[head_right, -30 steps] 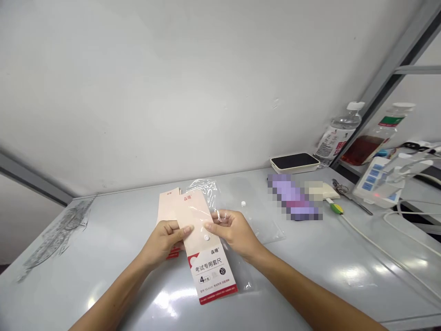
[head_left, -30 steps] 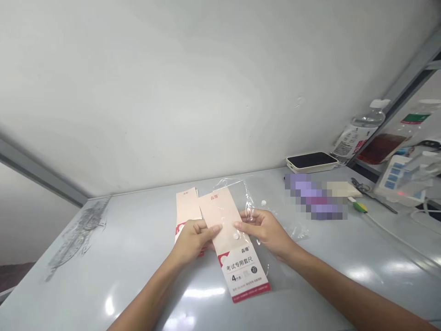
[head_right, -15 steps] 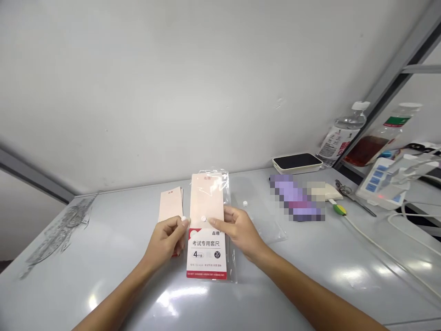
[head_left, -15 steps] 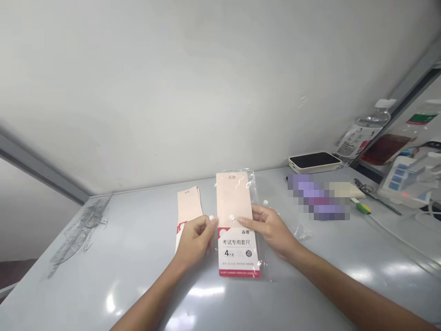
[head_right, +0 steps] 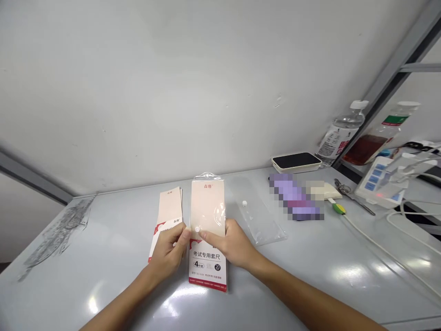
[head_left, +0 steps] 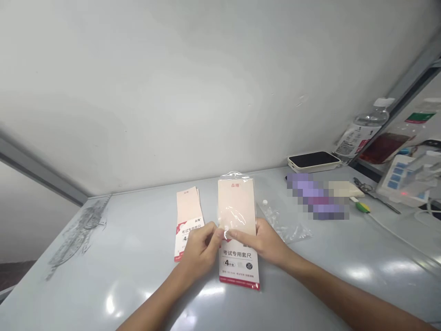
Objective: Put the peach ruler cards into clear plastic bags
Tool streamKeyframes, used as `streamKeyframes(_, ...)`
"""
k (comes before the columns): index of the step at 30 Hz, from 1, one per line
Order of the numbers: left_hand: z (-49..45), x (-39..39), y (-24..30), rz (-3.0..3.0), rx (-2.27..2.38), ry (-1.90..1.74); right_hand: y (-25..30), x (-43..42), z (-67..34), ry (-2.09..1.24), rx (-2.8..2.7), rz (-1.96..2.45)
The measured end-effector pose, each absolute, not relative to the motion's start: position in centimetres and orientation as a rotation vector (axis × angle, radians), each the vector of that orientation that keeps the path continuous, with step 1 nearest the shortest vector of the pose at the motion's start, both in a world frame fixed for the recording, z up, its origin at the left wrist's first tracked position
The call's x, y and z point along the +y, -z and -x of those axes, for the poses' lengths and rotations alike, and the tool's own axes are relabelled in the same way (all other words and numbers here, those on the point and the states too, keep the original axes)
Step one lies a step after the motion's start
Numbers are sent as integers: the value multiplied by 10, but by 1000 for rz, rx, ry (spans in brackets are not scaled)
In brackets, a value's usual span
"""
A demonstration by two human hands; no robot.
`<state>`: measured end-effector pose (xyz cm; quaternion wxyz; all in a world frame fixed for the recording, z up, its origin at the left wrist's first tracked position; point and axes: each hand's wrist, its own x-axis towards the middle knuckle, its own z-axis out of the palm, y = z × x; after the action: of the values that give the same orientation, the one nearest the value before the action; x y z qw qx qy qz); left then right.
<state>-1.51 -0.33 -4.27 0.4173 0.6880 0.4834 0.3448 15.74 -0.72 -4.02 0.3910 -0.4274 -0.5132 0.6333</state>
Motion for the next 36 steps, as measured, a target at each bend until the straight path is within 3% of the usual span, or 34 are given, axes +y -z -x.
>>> streamKeyframes(8, 14, 2, 38, -1175, 864, -848, 36, -10, -160, -1683, -1368, 926)
streamKeyframes(36, 15, 5, 50, -1335, 916, -798, 37, -12, -160, -1711, -1459, 909)
